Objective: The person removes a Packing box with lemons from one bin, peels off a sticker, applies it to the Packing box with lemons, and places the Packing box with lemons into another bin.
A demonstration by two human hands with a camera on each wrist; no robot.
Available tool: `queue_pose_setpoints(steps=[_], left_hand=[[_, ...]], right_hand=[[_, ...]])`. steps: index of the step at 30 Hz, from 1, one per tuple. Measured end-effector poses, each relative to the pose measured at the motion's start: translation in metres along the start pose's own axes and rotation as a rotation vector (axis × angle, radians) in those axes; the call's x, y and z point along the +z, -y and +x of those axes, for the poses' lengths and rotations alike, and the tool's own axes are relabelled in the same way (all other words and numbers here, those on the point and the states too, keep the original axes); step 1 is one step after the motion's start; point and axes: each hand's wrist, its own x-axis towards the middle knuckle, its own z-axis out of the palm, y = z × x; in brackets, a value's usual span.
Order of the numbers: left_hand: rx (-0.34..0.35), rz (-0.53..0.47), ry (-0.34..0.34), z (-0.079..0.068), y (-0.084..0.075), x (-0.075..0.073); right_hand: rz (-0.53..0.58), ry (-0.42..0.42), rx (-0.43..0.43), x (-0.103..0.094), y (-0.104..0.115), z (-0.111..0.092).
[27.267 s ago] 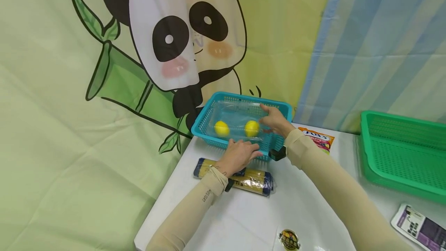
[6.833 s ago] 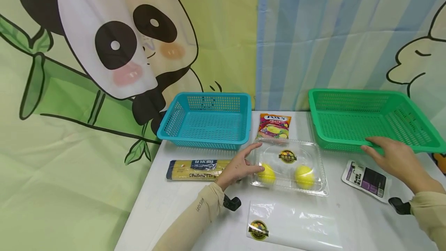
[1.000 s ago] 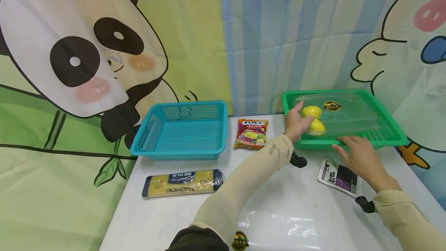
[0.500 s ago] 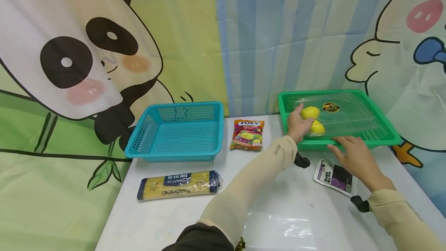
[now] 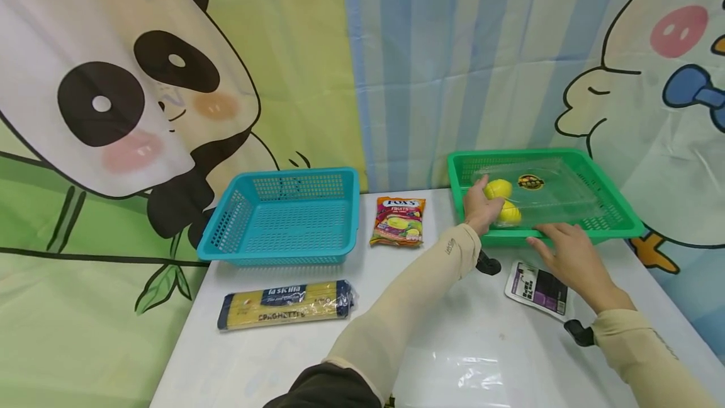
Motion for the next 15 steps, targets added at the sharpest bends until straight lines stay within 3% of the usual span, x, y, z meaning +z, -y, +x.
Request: queue_pose_setpoints(steps=[15], left_hand=[[0.001,0.053,-0.023,0.0043,0.0048,0.0058]], right_hand=[[0.018,-0.024,-0.021,0.0007,-0.0020,-0.0009]])
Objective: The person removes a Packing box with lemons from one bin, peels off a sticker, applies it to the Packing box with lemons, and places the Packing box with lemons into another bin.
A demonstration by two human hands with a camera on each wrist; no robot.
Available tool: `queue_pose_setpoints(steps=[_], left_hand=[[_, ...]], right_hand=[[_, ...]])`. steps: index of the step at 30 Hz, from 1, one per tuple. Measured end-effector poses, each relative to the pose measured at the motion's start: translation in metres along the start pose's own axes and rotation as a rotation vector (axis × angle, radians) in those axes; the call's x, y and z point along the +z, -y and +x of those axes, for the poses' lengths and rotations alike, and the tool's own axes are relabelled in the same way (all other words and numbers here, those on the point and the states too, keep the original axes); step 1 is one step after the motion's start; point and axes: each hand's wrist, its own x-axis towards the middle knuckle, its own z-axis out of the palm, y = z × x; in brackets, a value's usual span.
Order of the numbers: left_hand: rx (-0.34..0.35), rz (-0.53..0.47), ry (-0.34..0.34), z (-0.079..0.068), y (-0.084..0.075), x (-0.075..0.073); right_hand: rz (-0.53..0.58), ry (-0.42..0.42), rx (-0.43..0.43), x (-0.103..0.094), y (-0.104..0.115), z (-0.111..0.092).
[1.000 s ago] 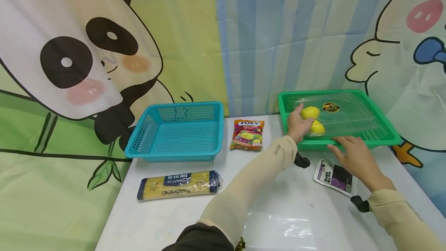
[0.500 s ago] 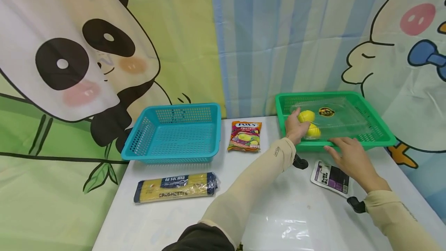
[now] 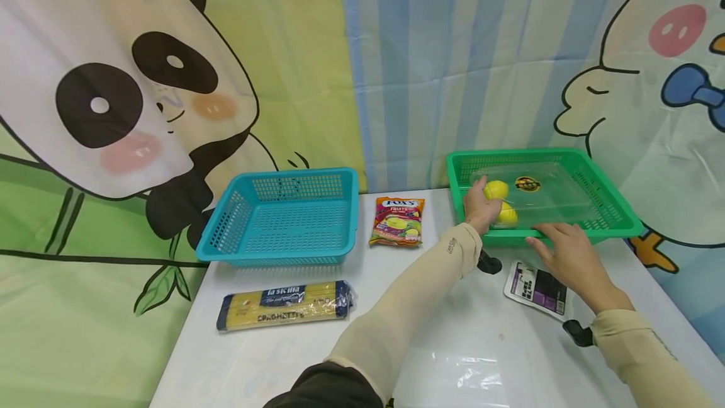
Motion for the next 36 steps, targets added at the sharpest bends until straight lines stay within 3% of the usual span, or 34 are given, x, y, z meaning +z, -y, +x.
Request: queue_pose_setpoints(steps=[22,36], left_hand=[[-0.024,0.062,-0.002,-0.0056,-0.0045,0.0005],[-0.029,0.175,-0.028,-0.0083,-0.0049,0.0020]], right_hand=[[0.014,0.013,0.009,-0.0008,0.0009,-0.0001],[0.009,0.011,0.015,0.0000,0.0022,-0.0002]])
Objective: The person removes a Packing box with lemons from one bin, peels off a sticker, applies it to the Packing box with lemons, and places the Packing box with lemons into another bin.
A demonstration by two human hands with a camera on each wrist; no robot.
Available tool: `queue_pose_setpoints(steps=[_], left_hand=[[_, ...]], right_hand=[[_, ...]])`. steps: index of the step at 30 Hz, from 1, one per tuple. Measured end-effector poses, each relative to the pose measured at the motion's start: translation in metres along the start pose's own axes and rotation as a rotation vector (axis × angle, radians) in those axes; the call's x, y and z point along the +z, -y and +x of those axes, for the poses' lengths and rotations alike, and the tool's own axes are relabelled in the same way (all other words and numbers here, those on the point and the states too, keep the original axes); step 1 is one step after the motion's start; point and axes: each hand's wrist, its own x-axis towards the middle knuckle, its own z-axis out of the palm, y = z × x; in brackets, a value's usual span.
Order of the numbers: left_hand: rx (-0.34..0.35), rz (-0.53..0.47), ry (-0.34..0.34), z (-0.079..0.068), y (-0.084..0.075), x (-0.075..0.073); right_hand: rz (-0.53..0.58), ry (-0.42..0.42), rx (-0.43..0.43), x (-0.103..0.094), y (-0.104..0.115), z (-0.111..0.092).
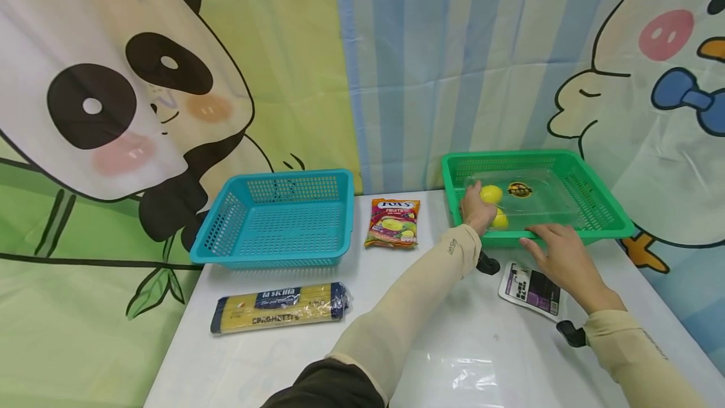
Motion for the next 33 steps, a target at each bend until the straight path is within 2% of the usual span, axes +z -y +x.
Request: queue_pose_setpoints(steps=[10,15,22,33], left_hand=[[-0.022,0.080,-0.021,-0.004,-0.007,-0.002],[-0.020,0.055,0.009,-0.009,-0.008,-0.005],[-0.024,0.115,0.057,-0.016,-0.016,-0.011],[-0.022,0.133,0.125,-0.019,-0.019,-0.020]], right_hand=[[-0.001,-0.024,-0.036,0.000,0.000,0.001],[-0.006,-0.012,-0.022,0.000,0.001,0.000],[0.004,0.008,-0.011,0.000,0.000,0.001],[0.014,0.047,-0.020,-0.002,-0.003,0.000]])
